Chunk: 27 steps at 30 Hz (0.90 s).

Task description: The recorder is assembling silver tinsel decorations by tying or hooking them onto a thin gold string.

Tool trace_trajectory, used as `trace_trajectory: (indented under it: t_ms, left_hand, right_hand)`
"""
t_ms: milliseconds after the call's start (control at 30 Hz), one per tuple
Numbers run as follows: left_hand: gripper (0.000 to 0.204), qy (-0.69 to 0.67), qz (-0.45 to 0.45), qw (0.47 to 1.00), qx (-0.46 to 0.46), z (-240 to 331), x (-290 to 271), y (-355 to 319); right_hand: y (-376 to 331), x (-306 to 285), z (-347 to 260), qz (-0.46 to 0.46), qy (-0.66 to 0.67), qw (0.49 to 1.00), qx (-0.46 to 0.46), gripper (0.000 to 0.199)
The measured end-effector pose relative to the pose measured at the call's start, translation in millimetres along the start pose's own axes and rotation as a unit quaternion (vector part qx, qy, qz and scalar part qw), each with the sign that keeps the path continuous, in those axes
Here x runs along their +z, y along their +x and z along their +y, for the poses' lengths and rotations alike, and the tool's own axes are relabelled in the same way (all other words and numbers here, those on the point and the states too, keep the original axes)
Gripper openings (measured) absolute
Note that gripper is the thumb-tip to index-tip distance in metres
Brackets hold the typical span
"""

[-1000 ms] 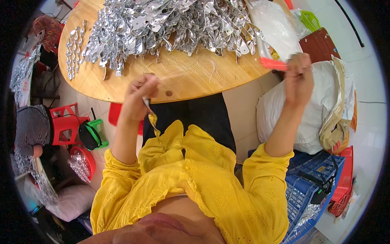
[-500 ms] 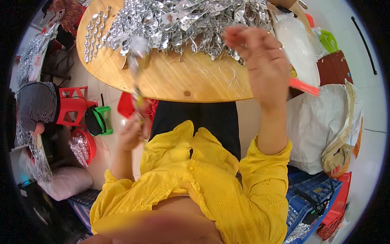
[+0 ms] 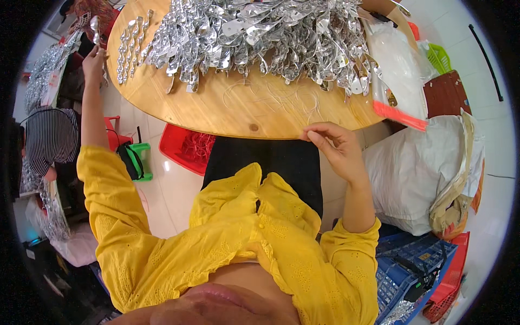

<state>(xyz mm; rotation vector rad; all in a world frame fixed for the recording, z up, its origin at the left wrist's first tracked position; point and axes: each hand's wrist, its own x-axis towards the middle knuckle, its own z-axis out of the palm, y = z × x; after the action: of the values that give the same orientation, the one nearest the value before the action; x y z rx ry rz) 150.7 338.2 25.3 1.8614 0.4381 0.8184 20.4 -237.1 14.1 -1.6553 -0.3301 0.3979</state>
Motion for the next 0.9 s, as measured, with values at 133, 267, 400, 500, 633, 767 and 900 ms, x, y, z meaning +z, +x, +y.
trace_trajectory:
  t_ms: [133,267,400,500,633,767,900]
  left_hand:
    - [0.032,0.459,-0.011,0.883,0.097,-29,20,13]
    - [0.033,0.565,-0.055,0.821,0.063,-39,55,13]
    - [0.035,0.607,-0.138,0.780,-0.067,-70,49,32]
    - [0.042,0.534,-0.111,0.838,-0.016,-85,50,30]
    - [0.054,0.419,0.004,0.901,0.114,-23,78,-8]
    - [0.046,0.265,0.058,0.908,0.319,64,97,-46]
    - [0.037,0.194,-0.195,0.946,0.170,185,134,-140]
  right_hand:
    - [-16,-4,13,0.055,0.024,0.998,0.010,0.014]
    - [-22,-8,21,0.080,0.025,0.996,0.032,0.014]
    - [-21,-3,24,0.072,0.010,0.997,0.039,0.014]
    - [-20,-1,25,0.073,0.003,0.997,0.032,0.015]
    - [-21,2,25,0.070,0.009,0.997,0.013,0.017]
    - [-20,8,18,0.062,0.036,0.997,-0.003,0.019]
    - [-20,8,22,0.074,0.038,0.997,0.003,0.018]
